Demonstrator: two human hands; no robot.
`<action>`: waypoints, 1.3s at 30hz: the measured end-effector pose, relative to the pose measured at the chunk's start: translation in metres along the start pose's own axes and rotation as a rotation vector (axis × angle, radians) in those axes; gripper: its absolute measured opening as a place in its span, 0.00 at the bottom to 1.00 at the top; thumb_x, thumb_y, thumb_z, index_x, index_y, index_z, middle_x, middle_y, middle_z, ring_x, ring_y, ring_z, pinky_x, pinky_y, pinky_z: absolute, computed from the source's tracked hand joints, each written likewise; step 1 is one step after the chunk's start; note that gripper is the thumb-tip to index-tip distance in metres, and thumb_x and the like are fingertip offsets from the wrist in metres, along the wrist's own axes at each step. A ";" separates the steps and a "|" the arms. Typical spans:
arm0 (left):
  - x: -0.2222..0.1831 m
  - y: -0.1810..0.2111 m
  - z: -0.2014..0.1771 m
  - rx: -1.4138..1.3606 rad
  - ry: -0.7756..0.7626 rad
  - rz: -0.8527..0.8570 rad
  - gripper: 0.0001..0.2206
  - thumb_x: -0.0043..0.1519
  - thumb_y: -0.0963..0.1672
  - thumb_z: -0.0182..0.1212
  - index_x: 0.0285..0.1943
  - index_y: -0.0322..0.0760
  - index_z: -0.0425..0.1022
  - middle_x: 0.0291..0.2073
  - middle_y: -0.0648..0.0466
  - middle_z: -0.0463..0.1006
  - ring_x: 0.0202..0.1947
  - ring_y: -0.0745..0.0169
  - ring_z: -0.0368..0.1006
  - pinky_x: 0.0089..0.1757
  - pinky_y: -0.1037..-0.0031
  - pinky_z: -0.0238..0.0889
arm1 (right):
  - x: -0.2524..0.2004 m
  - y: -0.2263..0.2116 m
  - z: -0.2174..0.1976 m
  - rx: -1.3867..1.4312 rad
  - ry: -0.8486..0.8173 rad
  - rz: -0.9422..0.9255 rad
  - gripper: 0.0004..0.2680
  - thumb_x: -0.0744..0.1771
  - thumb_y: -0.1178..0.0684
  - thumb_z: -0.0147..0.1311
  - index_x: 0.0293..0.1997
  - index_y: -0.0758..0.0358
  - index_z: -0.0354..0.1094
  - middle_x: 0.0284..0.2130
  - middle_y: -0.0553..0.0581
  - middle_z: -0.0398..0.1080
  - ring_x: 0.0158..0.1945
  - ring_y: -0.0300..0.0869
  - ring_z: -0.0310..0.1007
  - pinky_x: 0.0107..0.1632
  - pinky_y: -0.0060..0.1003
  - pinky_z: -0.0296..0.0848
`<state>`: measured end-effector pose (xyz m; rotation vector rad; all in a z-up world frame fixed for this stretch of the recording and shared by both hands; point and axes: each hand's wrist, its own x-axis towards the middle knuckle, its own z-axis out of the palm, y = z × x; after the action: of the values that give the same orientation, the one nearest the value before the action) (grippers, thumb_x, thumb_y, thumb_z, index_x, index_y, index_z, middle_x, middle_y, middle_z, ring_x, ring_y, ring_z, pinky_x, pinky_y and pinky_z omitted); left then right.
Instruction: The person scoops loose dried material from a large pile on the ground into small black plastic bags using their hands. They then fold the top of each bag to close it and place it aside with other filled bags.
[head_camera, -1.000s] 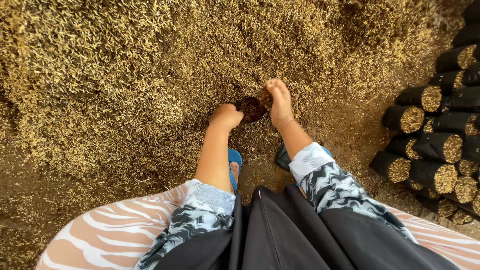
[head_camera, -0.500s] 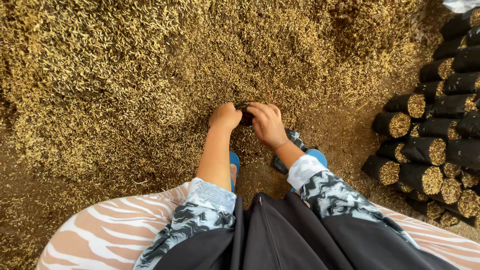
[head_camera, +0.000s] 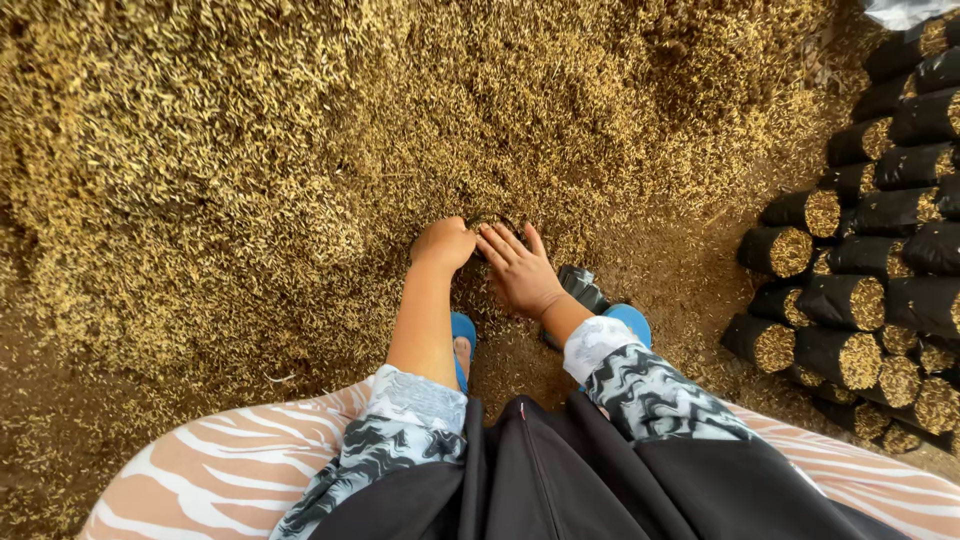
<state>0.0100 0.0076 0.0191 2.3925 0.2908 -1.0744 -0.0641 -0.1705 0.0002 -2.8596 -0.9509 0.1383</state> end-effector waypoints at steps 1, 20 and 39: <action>0.002 0.001 -0.001 -0.078 0.038 -0.002 0.12 0.63 0.48 0.56 0.51 0.42 0.76 0.45 0.48 0.80 0.46 0.50 0.77 0.47 0.57 0.68 | 0.003 0.006 0.000 0.115 0.071 0.048 0.22 0.66 0.48 0.48 0.70 0.57 0.58 0.71 0.55 0.58 0.74 0.49 0.52 0.73 0.58 0.45; 0.020 -0.011 0.066 -0.381 0.499 0.133 0.11 0.63 0.48 0.65 0.47 0.40 0.74 0.43 0.50 0.74 0.38 0.53 0.75 0.39 0.62 0.70 | 0.054 0.038 -0.004 0.608 0.156 0.591 0.11 0.65 0.49 0.63 0.45 0.65 0.75 0.41 0.63 0.74 0.42 0.55 0.76 0.46 0.47 0.74; 0.011 -0.011 0.058 -0.387 0.395 0.180 0.18 0.59 0.52 0.68 0.55 0.48 0.75 0.52 0.50 0.71 0.52 0.51 0.73 0.48 0.61 0.70 | 0.001 0.069 0.055 0.619 0.605 0.849 0.12 0.74 0.50 0.48 0.64 0.61 0.63 0.63 0.62 0.66 0.69 0.52 0.64 0.72 0.48 0.63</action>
<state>-0.0237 -0.0138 -0.0257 2.2061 0.3709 -0.4117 -0.0291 -0.2200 -0.0644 -2.2737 0.3803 -0.2911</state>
